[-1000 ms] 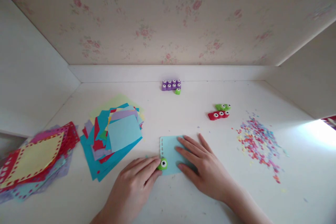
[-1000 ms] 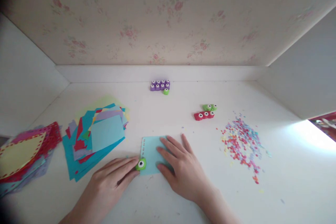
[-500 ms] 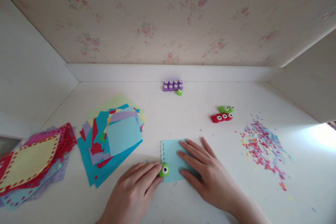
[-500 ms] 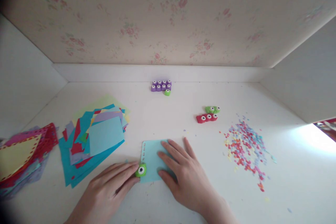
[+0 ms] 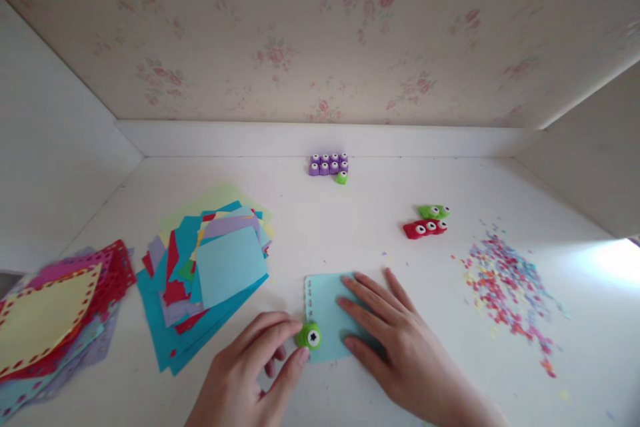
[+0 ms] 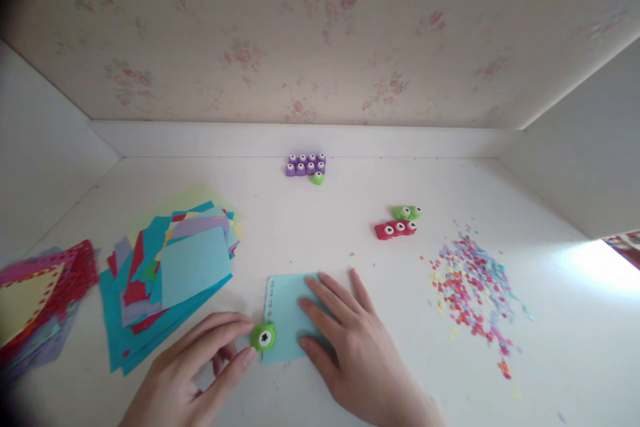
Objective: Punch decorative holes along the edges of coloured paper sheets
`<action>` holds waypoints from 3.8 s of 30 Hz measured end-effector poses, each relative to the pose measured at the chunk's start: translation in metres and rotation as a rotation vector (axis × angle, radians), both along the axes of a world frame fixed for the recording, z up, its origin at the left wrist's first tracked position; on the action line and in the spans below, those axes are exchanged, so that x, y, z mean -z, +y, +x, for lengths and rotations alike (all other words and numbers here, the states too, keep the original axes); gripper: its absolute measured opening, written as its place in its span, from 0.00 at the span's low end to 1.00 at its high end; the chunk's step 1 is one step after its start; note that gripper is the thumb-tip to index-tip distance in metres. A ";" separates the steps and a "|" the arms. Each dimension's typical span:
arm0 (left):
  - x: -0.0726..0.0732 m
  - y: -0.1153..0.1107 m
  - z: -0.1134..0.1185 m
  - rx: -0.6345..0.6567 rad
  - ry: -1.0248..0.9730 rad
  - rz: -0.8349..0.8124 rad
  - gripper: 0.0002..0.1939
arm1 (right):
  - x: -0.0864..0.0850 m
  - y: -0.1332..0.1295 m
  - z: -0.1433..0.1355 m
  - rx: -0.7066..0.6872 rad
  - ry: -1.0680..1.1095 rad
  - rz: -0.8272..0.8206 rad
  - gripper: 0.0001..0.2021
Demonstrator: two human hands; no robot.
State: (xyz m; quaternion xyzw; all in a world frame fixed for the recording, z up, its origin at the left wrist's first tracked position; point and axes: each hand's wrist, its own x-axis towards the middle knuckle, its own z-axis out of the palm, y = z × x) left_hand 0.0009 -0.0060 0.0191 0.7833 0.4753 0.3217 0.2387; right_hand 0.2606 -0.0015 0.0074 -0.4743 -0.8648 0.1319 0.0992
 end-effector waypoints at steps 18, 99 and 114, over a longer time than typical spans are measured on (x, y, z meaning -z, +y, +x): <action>0.008 0.009 0.021 -0.046 -0.052 -0.307 0.08 | -0.003 0.003 -0.001 0.008 0.059 -0.032 0.21; 0.005 0.002 -0.008 0.036 0.057 0.283 0.09 | -0.027 0.169 0.017 0.576 0.079 0.162 0.18; 0.013 0.009 -0.016 -0.097 0.168 0.261 0.10 | -0.022 0.147 -0.049 0.300 0.344 -0.055 0.14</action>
